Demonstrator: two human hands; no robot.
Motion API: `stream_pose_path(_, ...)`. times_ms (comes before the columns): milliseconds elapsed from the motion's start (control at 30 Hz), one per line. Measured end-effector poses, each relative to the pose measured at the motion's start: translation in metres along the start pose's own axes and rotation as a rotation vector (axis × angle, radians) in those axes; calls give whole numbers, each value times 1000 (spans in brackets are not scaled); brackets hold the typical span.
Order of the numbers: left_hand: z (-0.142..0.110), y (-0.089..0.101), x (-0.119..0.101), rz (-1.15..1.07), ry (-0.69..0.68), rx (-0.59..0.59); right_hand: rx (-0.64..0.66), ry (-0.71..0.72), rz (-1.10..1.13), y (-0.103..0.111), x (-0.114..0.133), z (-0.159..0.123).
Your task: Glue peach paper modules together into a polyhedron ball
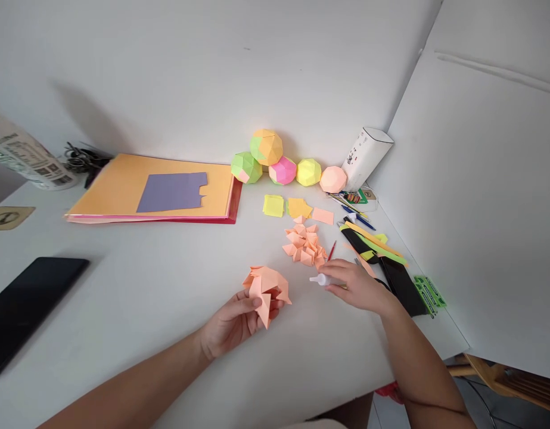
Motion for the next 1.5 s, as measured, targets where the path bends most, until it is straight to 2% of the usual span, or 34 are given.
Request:
stream_pose_path(133,-2,-5,2,-4,23,53,2,126,285,-4,25,-6)
stream_pose_path(333,-1,-6,4,6,46,96,-4,215,237,-20,48,-3)
stream_pose_path(633,-2,-9,5,9,61,121,2,170,252,-23,50,-1)
stream_pose_path(767,-1,-9,4,49,43,120,-37,153,280,-26,46,0)
stream_pose_path(933,0,-7,2,68,28,110,-137,251,184,-24,56,1)
stream_pose_path(1200,-1,-3,2,74,31,104,-179,356,-25,-22,66,-2)
stream_pose_path(1500,-2,-4,1,63,12,62,-88,411,-121,-27,75,-7)
Point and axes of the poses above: each hand's wrist, its own z-axis towards the middle knuckle, its own y-axis out of the back of the hand, x = y × z, the point moved 8 cm from there along z, towards the middle knuckle, and after that the axes turned 1 degree about x, right-handed, at the moved point
